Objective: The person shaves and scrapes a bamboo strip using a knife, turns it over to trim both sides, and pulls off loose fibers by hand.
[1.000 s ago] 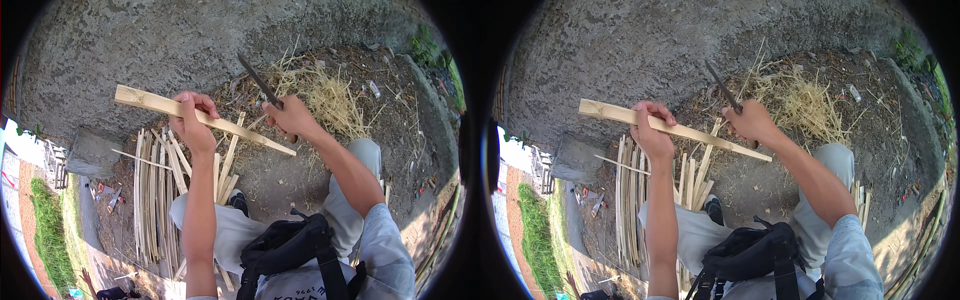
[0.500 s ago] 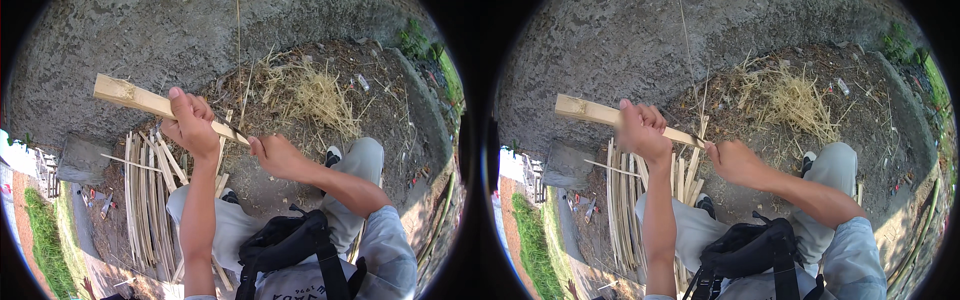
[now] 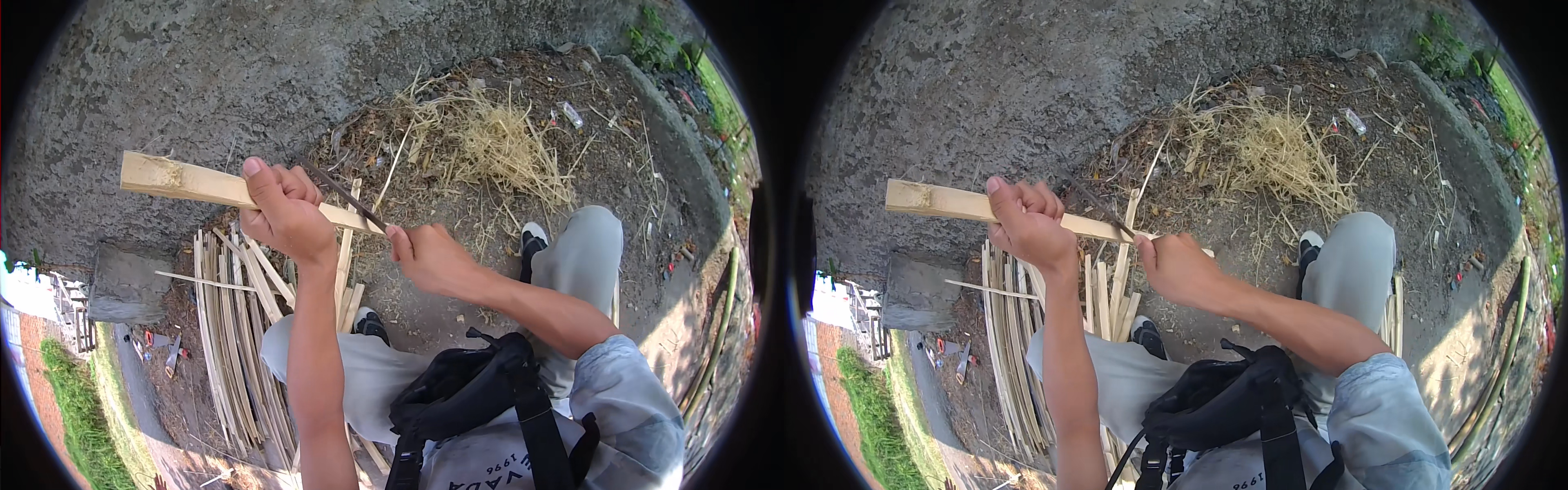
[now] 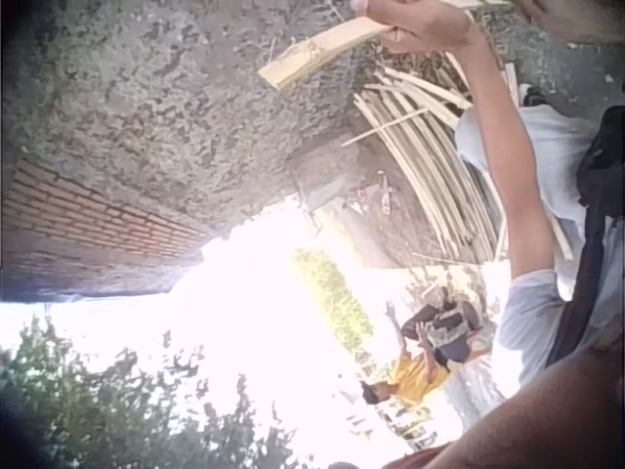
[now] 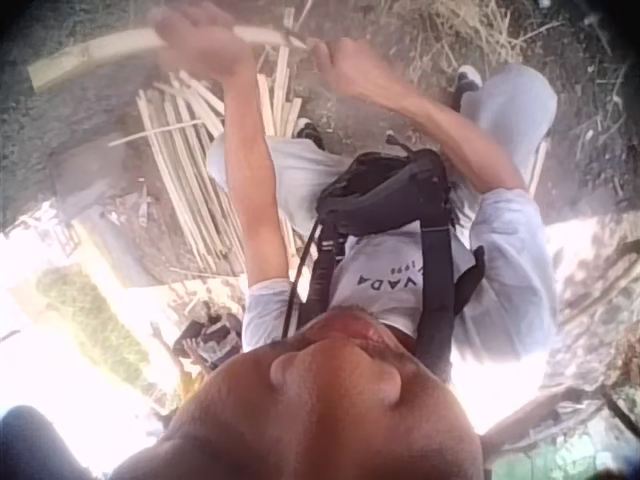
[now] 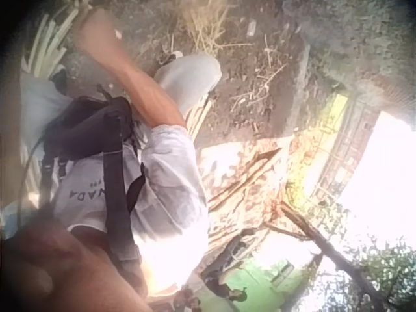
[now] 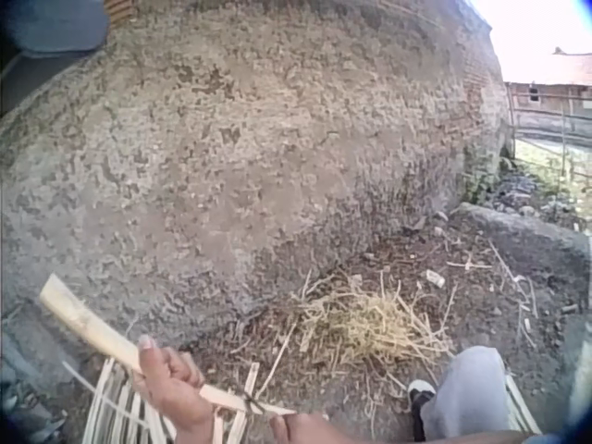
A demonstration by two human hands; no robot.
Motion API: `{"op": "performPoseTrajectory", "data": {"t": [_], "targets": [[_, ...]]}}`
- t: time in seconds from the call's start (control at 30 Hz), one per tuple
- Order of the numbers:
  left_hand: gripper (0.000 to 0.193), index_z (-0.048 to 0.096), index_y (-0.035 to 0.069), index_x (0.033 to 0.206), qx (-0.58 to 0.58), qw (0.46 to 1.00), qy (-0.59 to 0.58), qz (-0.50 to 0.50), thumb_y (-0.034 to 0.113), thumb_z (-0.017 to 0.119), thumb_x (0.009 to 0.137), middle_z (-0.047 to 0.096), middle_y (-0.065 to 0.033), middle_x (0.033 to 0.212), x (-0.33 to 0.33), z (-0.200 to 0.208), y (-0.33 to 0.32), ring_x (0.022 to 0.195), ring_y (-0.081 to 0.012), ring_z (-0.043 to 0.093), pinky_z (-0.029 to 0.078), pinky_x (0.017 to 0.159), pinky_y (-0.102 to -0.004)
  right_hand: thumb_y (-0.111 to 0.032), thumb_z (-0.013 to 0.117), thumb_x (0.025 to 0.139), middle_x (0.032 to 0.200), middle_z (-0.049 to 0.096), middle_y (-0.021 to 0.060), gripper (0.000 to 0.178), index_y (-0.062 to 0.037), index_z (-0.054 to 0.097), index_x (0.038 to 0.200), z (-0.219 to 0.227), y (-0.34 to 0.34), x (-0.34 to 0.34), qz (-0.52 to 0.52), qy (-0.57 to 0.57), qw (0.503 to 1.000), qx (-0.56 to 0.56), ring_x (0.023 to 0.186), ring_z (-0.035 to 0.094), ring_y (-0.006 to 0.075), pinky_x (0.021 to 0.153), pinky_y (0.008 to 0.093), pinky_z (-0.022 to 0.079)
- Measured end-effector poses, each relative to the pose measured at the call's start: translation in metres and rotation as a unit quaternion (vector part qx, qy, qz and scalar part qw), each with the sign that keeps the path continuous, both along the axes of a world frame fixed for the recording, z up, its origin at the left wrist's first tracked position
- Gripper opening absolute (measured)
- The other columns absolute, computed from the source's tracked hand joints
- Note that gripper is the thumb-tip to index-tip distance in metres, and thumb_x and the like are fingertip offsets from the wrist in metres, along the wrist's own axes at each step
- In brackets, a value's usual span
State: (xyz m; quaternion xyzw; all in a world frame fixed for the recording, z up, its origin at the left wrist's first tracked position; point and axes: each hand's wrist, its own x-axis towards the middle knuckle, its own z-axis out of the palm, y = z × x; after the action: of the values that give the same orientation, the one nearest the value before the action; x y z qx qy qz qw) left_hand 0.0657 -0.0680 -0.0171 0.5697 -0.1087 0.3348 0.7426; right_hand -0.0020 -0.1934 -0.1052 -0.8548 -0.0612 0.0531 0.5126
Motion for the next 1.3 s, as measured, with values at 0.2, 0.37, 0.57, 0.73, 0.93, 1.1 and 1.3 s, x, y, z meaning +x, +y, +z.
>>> {"op": "performPoseTrajectory", "data": {"t": [0.2,0.37,0.57,0.73,0.93,1.1,1.3], "targets": [[0.057,0.02,0.016,0.058,-0.002,1.0,-0.005,-0.001,0.039,0.05,0.1,0.02,0.0032,0.049,-0.01,0.001,0.003,0.041,-0.0082,0.02,0.015,0.04,-0.0268,-0.029,0.039,0.103,0.063,0.058,0.0313,0.051,0.008,0.063,0.077,-0.032,0.001,-0.01,-0.029,-0.01,1.0,0.006,0.064,0.06,0.051,0.065,0.0551,0.05],[0.056,0.02,0.016,0.059,0.002,1.0,0.009,0.01,0.039,0.049,0.1,0.02,0.0028,0.049,-0.014,0.003,0.004,0.041,-0.0083,0.021,0.015,0.04,-0.0265,-0.029,0.039,0.103,0.064,0.061,0.0294,0.05,0.0066,0.065,0.081,0.003,0.008,-0.018,0.003,-0.036,0.999,0.019,0.066,0.062,0.049,0.07,0.0556,0.052],[0.055,0.021,0.016,0.059,0.008,1.0,-0.007,0.012,0.038,0.048,0.101,0.02,0.0026,0.049,-0.014,-0.005,0.01,0.042,-0.0085,0.021,0.015,0.04,-0.0266,-0.033,0.04,0.102,0.071,0.063,0.0302,0.051,0.006,0.066,0.082,-0.074,-0.007,-0.004,-0.02,0.034,0.998,-0.051,0.074,0.064,0.0499,0.074,0.0555,0.053],[0.057,0.022,0.015,0.057,-0.001,0.999,0.006,0.044,0.038,0.047,0.102,0.021,0.0033,0.049,-0.015,0.004,0.0,0.041,-0.0079,0.022,0.017,0.039,-0.0262,-0.027,0.044,0.102,0.065,0.06,0.029,0.044,0.0054,0.063,0.079,-0.036,0.008,-0.026,-0.046,-0.067,0.997,0.004,0.067,0.061,0.0489,0.068,0.0553,0.048],[0.058,0.02,0.015,0.056,-0.004,0.996,0.01,0.085,0.037,0.046,0.102,0.02,0.0032,0.048,-0.005,0.003,0.006,0.04,-0.0081,0.023,0.016,0.039,-0.0262,-0.033,0.041,0.102,0.07,0.063,0.0308,0.051,0.0068,0.066,0.082,-0.058,-0.003,-0.002,-0.001,0.04,0.998,-0.047,0.069,0.064,0.0493,0.071,0.0556,0.053],[0.058,0.02,0.015,0.055,0.005,0.995,0.019,0.102,0.036,0.045,0.103,0.021,0.0032,0.048,-0.008,0.007,-0.002,0.04,-0.0084,0.023,0.017,0.038,-0.0263,-0.034,0.041,0.102,0.069,0.063,0.0305,0.055,0.0078,0.066,0.077,-0.048,0.008,-0.015,-0.033,-0.054,0.998,-0.009,0.069,0.065,0.0485,0.069,0.0552,0.053],[0.053,0.022,0.015,0.06,-0.014,0.994,0.018,0.105,0.036,0.05,0.1,0.02,0.0032,0.052,0.002,0.004,0.005,0.043,-0.0089,0.022,0.014,0.043,-0.0281,-0.034,0.042,0.101,0.067,0.063,0.0306,0.055,0.0071,0.067,0.075,-0.056,-0.003,0.001,0.002,0.039,0.996,-0.085,0.067,0.064,0.0486,0.07,0.0552,0.053]]}}
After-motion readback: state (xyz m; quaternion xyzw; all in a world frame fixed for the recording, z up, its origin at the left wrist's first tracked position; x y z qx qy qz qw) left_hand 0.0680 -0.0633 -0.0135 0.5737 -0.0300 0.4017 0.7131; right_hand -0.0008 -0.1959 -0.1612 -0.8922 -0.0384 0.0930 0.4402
